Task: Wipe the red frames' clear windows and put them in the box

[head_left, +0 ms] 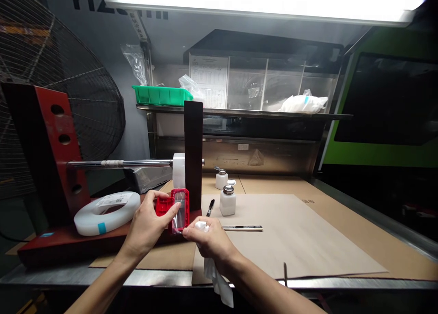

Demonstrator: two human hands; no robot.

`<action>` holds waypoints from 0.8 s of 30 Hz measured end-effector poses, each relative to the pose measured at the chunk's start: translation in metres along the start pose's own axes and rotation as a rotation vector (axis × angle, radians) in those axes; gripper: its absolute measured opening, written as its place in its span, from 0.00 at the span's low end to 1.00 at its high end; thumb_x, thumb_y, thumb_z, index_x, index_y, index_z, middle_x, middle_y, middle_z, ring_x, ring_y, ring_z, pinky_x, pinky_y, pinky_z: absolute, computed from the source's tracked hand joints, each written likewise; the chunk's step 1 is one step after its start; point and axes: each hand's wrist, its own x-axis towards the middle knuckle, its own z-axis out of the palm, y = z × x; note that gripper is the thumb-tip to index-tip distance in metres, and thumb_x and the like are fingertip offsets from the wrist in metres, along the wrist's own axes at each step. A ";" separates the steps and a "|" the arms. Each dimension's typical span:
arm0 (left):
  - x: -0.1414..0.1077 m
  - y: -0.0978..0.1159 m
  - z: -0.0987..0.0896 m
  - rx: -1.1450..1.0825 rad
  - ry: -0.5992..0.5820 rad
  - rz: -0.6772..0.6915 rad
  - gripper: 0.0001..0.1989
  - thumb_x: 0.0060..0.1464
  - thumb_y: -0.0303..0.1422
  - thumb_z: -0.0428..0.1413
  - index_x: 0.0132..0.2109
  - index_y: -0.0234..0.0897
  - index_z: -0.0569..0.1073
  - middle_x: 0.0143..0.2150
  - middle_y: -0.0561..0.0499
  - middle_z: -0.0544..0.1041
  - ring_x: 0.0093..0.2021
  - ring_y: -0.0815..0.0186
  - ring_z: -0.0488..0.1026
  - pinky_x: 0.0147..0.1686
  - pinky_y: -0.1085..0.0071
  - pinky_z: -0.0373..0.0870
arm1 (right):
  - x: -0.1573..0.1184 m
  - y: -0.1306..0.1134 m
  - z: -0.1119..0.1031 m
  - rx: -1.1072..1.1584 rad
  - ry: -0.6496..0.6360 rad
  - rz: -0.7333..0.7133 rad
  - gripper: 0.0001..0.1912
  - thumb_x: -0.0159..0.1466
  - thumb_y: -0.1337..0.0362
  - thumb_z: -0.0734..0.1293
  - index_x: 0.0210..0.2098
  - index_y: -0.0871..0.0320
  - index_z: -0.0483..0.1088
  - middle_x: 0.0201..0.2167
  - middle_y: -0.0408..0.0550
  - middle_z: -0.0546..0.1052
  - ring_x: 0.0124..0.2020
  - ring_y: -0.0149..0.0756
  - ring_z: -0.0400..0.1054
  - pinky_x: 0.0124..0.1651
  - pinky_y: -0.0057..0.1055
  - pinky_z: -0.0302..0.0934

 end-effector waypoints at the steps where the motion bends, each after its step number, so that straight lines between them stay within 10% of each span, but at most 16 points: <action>1: 0.000 0.000 0.000 0.001 0.003 0.001 0.22 0.43 0.50 0.59 0.39 0.40 0.66 0.37 0.48 0.75 0.36 0.56 0.74 0.37 0.59 0.71 | 0.000 0.000 -0.001 -0.024 -0.013 -0.003 0.11 0.49 0.63 0.71 0.22 0.58 0.64 0.10 0.32 0.57 0.12 0.21 0.43 0.15 0.24 0.34; 11: -0.002 0.001 0.000 0.035 0.043 0.012 0.21 0.43 0.50 0.58 0.38 0.40 0.66 0.36 0.49 0.74 0.36 0.56 0.74 0.37 0.59 0.71 | 0.000 -0.029 -0.015 -0.490 -0.025 -0.457 0.05 0.55 0.69 0.63 0.32 0.58 0.69 0.26 0.40 0.69 0.26 0.27 0.60 0.29 0.23 0.55; 24: -0.010 0.014 -0.006 0.110 0.058 0.011 0.13 0.54 0.47 0.46 0.35 0.43 0.65 0.29 0.53 0.73 0.27 0.60 0.72 0.29 0.65 0.67 | 0.009 -0.040 -0.001 -0.966 -0.277 -0.299 0.11 0.51 0.67 0.64 0.34 0.57 0.73 0.31 0.45 0.76 0.35 0.37 0.69 0.38 0.28 0.62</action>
